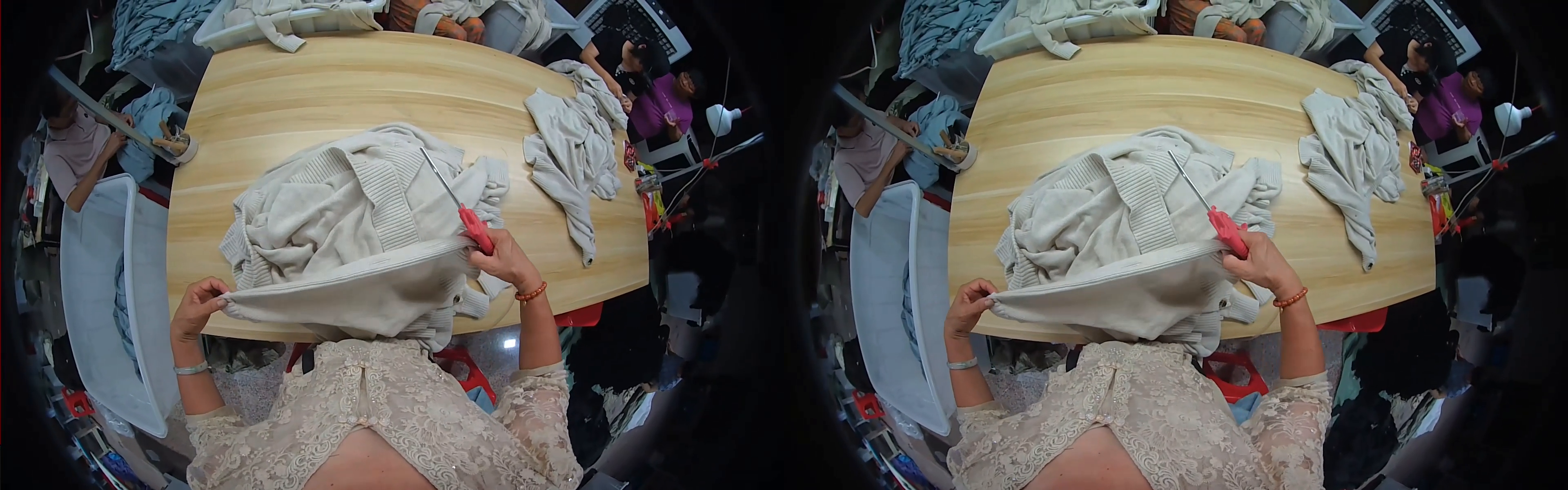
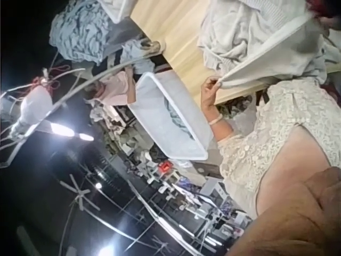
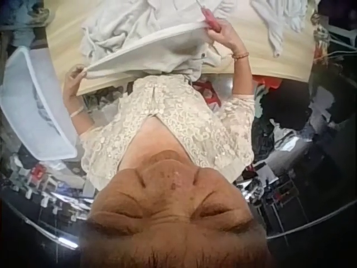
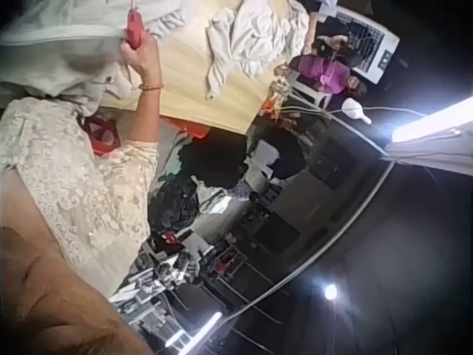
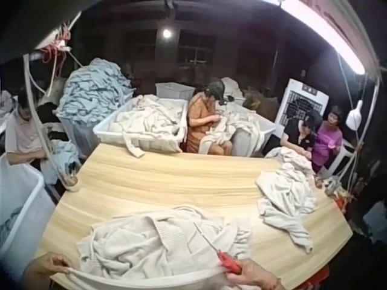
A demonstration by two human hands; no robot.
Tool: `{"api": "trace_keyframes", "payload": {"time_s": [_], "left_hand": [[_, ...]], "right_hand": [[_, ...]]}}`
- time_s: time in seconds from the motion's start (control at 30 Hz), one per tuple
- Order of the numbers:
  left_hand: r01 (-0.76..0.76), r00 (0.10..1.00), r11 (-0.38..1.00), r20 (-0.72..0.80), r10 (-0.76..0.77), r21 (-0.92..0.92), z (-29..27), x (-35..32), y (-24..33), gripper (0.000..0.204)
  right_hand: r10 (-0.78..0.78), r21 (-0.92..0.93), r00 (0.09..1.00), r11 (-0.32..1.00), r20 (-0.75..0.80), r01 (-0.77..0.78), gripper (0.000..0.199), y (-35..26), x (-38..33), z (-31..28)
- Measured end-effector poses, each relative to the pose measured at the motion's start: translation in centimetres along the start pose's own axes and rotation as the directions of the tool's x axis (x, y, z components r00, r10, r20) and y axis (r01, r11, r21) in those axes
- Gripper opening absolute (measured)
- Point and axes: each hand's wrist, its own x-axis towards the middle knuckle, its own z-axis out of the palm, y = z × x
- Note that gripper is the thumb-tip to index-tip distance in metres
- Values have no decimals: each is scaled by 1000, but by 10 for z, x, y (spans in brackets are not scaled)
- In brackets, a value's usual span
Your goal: Trimming loose threads and excess material from white knitted sweaters using a pair of scissors.
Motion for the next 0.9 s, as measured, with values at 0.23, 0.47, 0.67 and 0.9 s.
{"api": "trace_keyframes", "payload": {"time_s": [0.23,0.47,0.67,0.9], "left_hand": [[39,997,997,-71,-34,60,-7,43,-14,16],[-112,689,297,-141,711,948,87,56,-9,22],[-737,610,213,496,618,642,254,90,-26,25],[-718,621,61,599,505,693,316,179,-13,49]], "right_hand": [[-52,-222,968,975,-247,-4,21,10,34,-11],[99,-628,909,693,-404,-354,19,17,1,-2],[190,-311,811,856,-554,-413,23,39,-56,4],[44,-410,882,874,-469,-261,31,32,-98,5]]}}
